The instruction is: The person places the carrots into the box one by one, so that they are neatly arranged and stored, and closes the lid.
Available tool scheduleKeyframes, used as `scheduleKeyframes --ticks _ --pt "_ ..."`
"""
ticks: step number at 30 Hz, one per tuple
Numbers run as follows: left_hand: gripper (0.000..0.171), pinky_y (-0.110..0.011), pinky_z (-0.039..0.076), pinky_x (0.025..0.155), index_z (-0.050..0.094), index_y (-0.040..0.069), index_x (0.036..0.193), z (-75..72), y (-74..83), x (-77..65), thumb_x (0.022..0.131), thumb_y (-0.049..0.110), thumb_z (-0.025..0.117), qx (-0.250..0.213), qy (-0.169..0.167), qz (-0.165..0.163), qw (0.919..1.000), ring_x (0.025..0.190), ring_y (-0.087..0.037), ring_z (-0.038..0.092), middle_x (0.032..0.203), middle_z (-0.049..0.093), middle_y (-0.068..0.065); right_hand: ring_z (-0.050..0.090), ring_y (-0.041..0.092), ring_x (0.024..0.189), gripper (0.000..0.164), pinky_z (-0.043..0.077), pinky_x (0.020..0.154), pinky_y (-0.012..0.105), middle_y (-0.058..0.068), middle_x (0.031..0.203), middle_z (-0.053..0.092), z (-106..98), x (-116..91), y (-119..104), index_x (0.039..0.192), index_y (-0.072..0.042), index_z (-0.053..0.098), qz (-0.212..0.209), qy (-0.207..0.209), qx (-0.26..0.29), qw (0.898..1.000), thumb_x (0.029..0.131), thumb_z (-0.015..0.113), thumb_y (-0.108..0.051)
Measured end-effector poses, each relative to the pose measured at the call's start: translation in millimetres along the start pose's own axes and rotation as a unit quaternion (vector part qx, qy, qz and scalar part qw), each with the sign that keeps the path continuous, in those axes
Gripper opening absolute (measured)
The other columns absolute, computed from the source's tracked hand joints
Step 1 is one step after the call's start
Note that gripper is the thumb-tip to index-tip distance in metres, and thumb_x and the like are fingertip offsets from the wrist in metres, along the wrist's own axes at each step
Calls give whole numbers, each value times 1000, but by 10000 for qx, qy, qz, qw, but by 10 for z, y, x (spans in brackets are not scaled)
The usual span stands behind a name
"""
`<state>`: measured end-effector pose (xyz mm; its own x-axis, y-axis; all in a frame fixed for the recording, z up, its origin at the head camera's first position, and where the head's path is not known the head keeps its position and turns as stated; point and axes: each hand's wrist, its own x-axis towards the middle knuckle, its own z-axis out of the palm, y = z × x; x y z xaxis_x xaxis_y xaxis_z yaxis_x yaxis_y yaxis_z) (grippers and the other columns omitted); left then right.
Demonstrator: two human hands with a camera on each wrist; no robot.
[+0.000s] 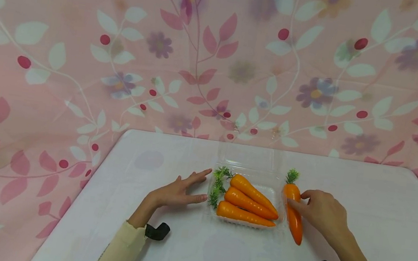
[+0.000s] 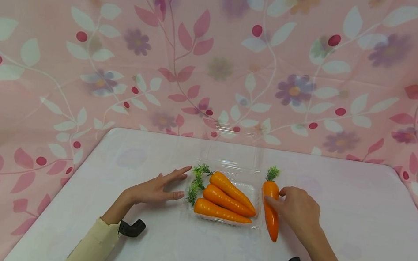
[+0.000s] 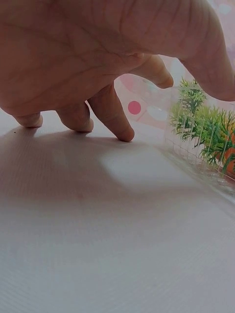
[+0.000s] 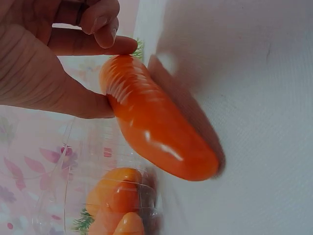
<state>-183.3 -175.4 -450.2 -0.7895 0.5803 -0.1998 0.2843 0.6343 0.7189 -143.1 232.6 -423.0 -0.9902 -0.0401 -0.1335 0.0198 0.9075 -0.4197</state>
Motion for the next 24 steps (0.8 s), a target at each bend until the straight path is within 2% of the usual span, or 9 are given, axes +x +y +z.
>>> scheduleKeyframes --ticks 3,8,11,19,24 --pt "80 -66 -7 111 16 40 158 -1 6 -1 93 57 59 1 7 38 10000 150 -29 4 158 31 3 51 20 63 62 45 48 30 6 76 62 -2 -9 3 107 5 71 77 -19 -12 10000 84 71 -53" --pt "80 -66 -8 110 15 38 158 -8 21 -4 93 56 59 -3 -10 54 10000 150 -30 4 158 31 1 46 20 57 63 42 47 30 3 60 48 3 -24 -2 106 7 70 226 -117 4 9997 84 70 -52" --pt "80 -67 -8 110 15 38 158 -9 19 -6 93 56 59 -1 -7 58 10000 150 -30 4 158 31 1 44 20 56 63 42 47 29 2 57 44 16 -28 -4 106 8 69 248 -139 10 9996 84 70 -52" --pt "80 -64 -7 112 15 40 158 3 -22 3 93 57 59 -9 -21 40 10000 150 -26 5 158 32 3 46 20 57 64 40 47 29 2 61 49 -4 -35 16 103 5 71 336 -324 -30 9989 84 69 -56" --pt "80 -64 -7 112 14 41 158 1 -19 2 93 58 58 23 -18 39 10000 150 -25 5 158 32 3 51 21 60 66 43 46 31 2 66 57 -6 -33 31 108 5 71 258 -242 -39 9994 83 70 -56"
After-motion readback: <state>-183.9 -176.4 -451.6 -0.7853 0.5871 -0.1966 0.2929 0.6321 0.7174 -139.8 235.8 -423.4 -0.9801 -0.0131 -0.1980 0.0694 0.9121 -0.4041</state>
